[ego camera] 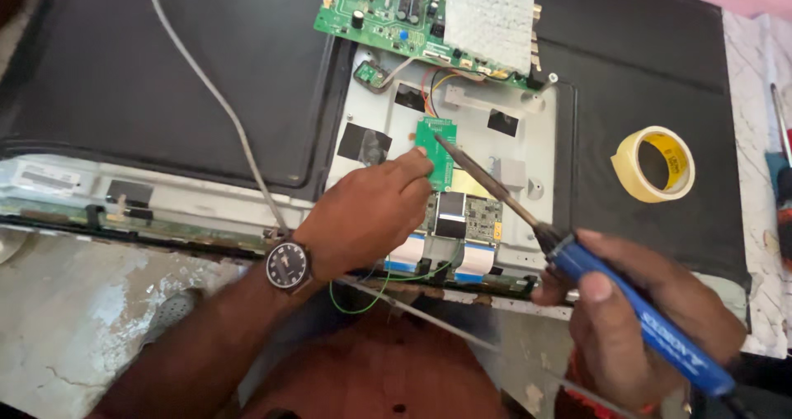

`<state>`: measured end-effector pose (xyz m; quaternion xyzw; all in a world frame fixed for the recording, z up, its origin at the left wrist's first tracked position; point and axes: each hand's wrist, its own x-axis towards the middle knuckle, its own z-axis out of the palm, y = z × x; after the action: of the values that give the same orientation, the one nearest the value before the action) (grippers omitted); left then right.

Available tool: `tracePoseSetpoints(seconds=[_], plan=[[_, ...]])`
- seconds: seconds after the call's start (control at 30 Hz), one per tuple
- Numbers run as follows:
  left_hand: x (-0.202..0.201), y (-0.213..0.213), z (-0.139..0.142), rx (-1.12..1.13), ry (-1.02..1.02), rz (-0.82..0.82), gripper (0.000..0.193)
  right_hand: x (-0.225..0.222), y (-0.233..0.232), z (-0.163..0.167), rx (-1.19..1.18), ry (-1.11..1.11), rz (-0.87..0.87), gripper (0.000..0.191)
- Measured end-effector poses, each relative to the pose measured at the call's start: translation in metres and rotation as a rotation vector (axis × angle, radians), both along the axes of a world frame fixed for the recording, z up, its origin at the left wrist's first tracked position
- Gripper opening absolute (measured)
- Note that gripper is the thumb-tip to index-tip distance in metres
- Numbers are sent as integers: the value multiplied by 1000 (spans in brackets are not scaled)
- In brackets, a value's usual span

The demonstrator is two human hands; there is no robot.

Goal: The person solders wires onto a small green circuit board placed inside an opened TV chassis using a soldering iron. They then wrap the board in bubble wrap, cut and apply yellow tape around it, and return to soldering the larger TV mainboard.

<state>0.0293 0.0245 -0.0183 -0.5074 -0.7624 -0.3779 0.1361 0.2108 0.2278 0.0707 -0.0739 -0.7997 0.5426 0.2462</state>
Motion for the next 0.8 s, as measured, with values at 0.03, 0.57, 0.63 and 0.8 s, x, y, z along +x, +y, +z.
tracePoseSetpoints(seconds=[0.03,0.57,0.63,0.8], plan=[[0,1,-1,-16,-20,6,12,-7,-10,1,-17,67,-32,36],[-10,-3,-18,39,-91,-7,14,-150,-125,97,178,276,524,21],[-14,-8,-24,35,-89,-38,14,-162,-135,97,174,274,560,20],[-12,-36,-5,168,-51,5,22,-195,-152,91,215,395,655,14]])
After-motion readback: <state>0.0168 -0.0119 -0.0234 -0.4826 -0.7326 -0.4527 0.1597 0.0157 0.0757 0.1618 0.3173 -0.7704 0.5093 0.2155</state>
